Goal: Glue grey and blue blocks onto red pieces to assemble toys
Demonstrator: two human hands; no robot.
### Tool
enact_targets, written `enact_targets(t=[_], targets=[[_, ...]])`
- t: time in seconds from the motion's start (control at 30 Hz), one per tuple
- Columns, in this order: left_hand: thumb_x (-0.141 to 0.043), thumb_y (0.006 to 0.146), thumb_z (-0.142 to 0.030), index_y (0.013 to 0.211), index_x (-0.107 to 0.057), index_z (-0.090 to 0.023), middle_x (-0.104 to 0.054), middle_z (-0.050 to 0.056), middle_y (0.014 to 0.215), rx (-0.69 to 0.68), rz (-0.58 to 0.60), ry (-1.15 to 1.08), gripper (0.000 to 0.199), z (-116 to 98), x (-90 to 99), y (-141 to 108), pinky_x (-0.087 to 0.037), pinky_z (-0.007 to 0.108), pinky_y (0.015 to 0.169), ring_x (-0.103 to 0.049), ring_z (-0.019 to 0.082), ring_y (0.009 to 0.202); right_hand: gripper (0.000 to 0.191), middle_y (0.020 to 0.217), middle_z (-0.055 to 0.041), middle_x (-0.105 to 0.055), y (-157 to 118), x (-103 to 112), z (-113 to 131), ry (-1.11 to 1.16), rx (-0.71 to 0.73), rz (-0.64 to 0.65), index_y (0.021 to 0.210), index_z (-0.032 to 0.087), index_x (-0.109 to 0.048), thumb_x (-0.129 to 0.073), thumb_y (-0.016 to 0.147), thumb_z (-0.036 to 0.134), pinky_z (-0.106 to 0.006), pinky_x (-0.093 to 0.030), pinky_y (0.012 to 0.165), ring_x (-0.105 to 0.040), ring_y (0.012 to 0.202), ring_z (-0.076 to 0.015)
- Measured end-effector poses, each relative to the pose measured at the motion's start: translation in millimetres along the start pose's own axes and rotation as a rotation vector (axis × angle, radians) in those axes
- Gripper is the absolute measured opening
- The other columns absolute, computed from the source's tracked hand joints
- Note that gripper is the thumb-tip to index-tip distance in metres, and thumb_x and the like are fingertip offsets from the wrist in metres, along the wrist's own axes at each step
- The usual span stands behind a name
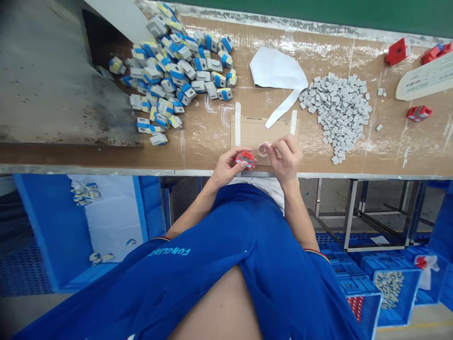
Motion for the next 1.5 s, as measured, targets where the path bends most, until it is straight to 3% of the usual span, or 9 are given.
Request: enact_targets(t=[0.17,0.33,0.47,0.63,0.8,0.9,1.13,1.27,1.5], targets=[[-0.084,0.091,-0.062,0.131,-0.071,-0.018,-0.081,0.007,0.108,0.014,0.001,0.000,0.060,0.6,-0.3,-0.2,-0.066,0.029,0.088,-0.080,0.017,0.091,0.029,0.082,-0.0015,-0.067,-1.3,8.9,-6.6,0.035,-0.079,-0.004,0.093,0.027,-0.078,-0.068,0.106,0.051,-0.034,-0.051,0.066,-0.062,0.072,-0.0176],[-0.085,0.090,-0.061,0.130,-0.070,-0.019,-0.080,0.007,0.107,0.021,0.006,-0.031,0.060,2.2,-1.0,0.3,-0.067,0.028,0.083,-0.080,0.016,0.088,0.027,0.083,-0.0030,-0.075,0.2,13.2,-2.3,0.083,-0.060,0.002,0.091,0.026,-0.080,-0.070,0.107,0.046,-0.033,-0.052,0.064,-0.069,0.074,-0.0176],[-0.088,0.090,-0.058,0.138,-0.062,-0.019,-0.083,0.009,0.110,0.027,0.008,-0.047,0.067,4.0,-0.1,-0.8,-0.066,0.026,0.082,-0.082,0.017,0.091,0.033,0.087,-0.0045,-0.081,-4.2,11.7,-9.2,0.114,-0.154,0.030,0.092,0.025,-0.081,-0.068,0.107,0.052,-0.033,-0.057,0.067,-0.076,0.080,-0.0187],[-0.092,0.083,-0.061,0.122,-0.059,-0.019,-0.086,0.011,0.105,0.076,0.037,-0.059,0.066,13.0,-0.9,-1.3,-0.060,0.021,0.071,-0.083,0.017,0.085,0.031,0.089,-0.0028,-0.084,-17.0,18.3,-31.9,0.321,-0.395,-0.091,0.103,0.024,-0.082,-0.076,0.101,0.055,-0.031,-0.061,0.069,-0.077,0.076,-0.0163],[-0.090,0.082,-0.067,0.115,-0.065,-0.018,-0.086,0.011,0.106,0.023,0.024,-0.076,0.065,10.2,-0.7,2.1,-0.062,0.024,0.074,-0.084,0.020,0.091,0.032,0.086,-0.0015,-0.083,-20.1,25.7,-27.5,0.371,-0.454,-0.174,0.101,0.024,-0.081,-0.077,0.100,0.056,-0.029,-0.059,0.062,-0.073,0.067,-0.0138],[-0.090,0.083,-0.067,0.117,-0.069,-0.017,-0.085,0.010,0.106,0.004,0.023,-0.072,0.063,6.9,-0.8,3.5,-0.064,0.027,0.079,-0.084,0.021,0.095,0.027,0.088,-0.0021,-0.084,-20.3,26.8,-9.7,0.352,-0.402,-0.141,0.104,0.025,-0.081,-0.076,0.102,0.052,-0.033,-0.065,0.068,-0.078,0.073,-0.0167],[-0.090,0.080,-0.070,0.112,-0.069,-0.017,-0.083,0.008,0.103,0.011,-0.029,-0.028,0.065,4.7,1.6,3.6,-0.064,0.025,0.073,-0.082,0.019,0.090,0.010,0.096,-0.0018,-0.088,-12.5,20.6,49.8,0.202,0.007,0.025,0.110,0.031,-0.080,-0.072,0.105,0.027,-0.037,-0.070,0.081,-0.085,0.089,-0.0217],[-0.091,0.080,-0.070,0.112,-0.068,-0.018,-0.082,0.007,0.102,0.037,-0.036,-0.062,0.065,5.4,-1.5,3.3,-0.062,0.022,0.067,-0.081,0.017,0.087,0.013,0.097,-0.0023,-0.089,-11.8,15.6,56.7,0.182,0.071,0.063,0.112,0.031,-0.079,-0.072,0.104,0.022,-0.035,-0.069,0.081,-0.085,0.089,-0.0209],[-0.092,0.078,-0.069,0.112,-0.067,-0.018,-0.081,0.007,0.105,0.078,-0.056,-0.085,0.067,9.1,-1.2,2.7,-0.063,0.025,0.071,-0.080,0.017,0.089,0.011,0.097,-0.0044,-0.089,-17.9,8.0,54.3,0.114,0.073,0.132,0.107,0.030,-0.080,-0.069,0.107,0.030,-0.038,-0.068,0.081,-0.085,0.088,-0.0223]])
Point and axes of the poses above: each hand's wrist, its own y-axis towards the middle knuckle, its own x-axis out of the back of the hand, z = x × y, the point moved 9 cm from there along y, towards the middle knuckle
